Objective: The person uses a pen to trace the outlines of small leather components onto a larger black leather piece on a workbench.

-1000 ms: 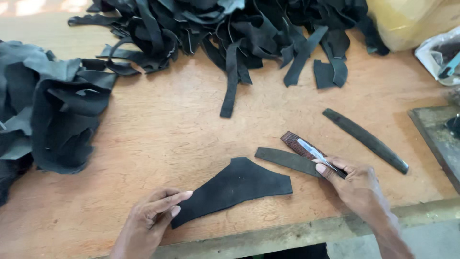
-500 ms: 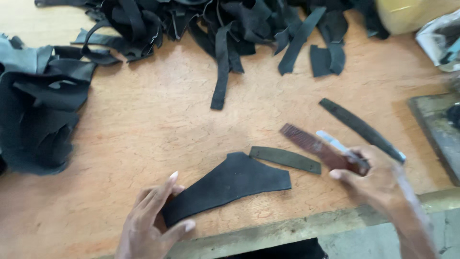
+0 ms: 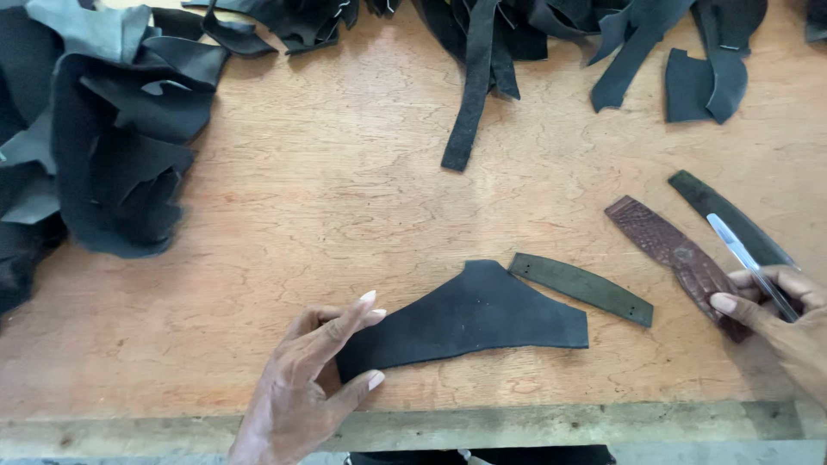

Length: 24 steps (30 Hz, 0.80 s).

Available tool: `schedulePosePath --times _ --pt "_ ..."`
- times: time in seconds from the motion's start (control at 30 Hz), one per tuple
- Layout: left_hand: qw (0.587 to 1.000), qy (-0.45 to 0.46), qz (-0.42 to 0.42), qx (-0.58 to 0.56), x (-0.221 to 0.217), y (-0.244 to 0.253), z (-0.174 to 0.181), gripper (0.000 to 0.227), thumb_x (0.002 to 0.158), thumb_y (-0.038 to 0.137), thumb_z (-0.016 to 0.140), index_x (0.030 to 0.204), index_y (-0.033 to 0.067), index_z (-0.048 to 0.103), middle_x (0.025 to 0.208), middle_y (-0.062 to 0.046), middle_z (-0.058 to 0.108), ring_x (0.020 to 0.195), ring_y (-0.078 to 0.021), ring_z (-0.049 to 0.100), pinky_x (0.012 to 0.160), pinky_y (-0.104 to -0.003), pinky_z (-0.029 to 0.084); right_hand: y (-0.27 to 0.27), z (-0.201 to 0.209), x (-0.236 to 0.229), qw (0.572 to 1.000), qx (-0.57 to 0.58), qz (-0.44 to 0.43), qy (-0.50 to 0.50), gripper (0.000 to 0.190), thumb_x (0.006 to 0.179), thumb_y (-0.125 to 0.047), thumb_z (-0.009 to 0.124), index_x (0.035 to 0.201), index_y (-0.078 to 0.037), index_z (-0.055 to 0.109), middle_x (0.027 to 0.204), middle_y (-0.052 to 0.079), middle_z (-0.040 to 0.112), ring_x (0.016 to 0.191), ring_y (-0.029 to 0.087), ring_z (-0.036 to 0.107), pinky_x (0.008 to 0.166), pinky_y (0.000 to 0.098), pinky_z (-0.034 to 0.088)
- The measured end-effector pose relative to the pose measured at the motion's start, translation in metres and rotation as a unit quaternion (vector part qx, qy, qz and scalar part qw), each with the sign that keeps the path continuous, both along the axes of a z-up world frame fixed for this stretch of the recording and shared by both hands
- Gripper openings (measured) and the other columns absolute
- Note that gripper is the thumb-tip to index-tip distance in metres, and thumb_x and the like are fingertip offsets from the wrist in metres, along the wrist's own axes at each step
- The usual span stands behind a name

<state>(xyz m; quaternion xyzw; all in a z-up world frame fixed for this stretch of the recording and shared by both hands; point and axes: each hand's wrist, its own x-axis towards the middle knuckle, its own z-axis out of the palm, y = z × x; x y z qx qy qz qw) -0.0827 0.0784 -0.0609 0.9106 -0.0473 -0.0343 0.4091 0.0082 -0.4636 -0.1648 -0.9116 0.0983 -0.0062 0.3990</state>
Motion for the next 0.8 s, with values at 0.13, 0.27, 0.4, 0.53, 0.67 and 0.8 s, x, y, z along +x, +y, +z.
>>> schedulePosePath --times 0.13,0.27,0.4,0.53,0.67,0.8 --pt "0.998 -0.051 -0.036 -0.029 0.004 0.004 -0.006 0.092 0.066 0.012 0.09 0.148 0.0202 0.049 0.127 0.002 0.075 0.115 -0.0211 0.064 0.1 -0.039 0.053 0.025 0.032 -0.001 0.993 -0.099 -0.037 0.061 0.038 0.083 -0.018 0.085 0.117 -0.003 0.077 0.092 0.008 0.076 0.075 0.016 0.06 0.069 0.0317 0.051" --pt "0.994 -0.095 -0.058 -0.004 0.004 0.014 -0.024 0.087 0.067 0.016 0.089 0.146 0.016 0.053 0.125 0.0 0.076 0.112 -0.0226 0.068 0.099 -0.04 0.053 0.063 0.067 -0.004 0.998 -0.053 -0.008 0.044 0.037 0.074 -0.022 0.087 0.106 -0.006 0.081 0.09 0.009 0.078 0.079 0.015 0.065 0.071 0.0305 0.052" --pt "0.98 -0.189 -0.051 0.03 -0.003 0.019 -0.042 0.081 0.072 0.025 0.086 0.146 0.0149 0.056 0.128 -0.005 0.073 0.12 -0.0253 0.067 0.102 -0.041 0.052 0.056 0.093 0.005 0.975 -0.21 -0.004 -0.072 0.041 0.082 -0.032 0.088 0.108 -0.003 0.077 0.094 0.011 0.072 0.083 0.018 0.064 0.076 0.0345 0.05" --pt "0.987 -0.16 -0.008 0.021 0.004 0.026 -0.056 0.078 0.073 0.021 0.082 0.145 0.0119 0.055 0.118 -0.004 0.076 0.111 -0.0226 0.07 0.097 -0.041 0.054 0.028 0.094 0.031 0.942 -0.324 0.01 -0.083 0.059 0.068 -0.036 0.097 0.112 -0.001 0.076 0.097 0.016 0.068 0.087 0.025 0.062 0.074 0.0388 0.05" --pt "0.992 -0.117 0.043 -0.025 0.0 0.027 -0.059 0.072 0.072 0.011 0.079 0.142 0.0115 0.058 0.111 -0.004 0.079 0.102 -0.0198 0.074 0.088 -0.036 0.058 0.014 0.082 0.041 0.979 -0.193 -0.065 0.033 0.049 0.072 -0.031 0.093 0.106 -0.002 0.073 0.088 0.01 0.071 0.08 0.021 0.066 0.073 0.0381 0.052" --pt "0.991 -0.106 0.068 -0.037 -0.004 0.023 -0.048 0.07 0.072 0.007 0.081 0.139 0.0088 0.06 0.111 -0.008 0.078 0.1 -0.0177 0.073 0.088 -0.034 0.058 0.009 0.089 0.047 0.992 -0.117 -0.045 0.035 0.035 0.082 -0.021 0.087 0.108 -0.001 0.073 0.089 0.01 0.07 0.078 0.019 0.062 0.07 0.0367 0.05"
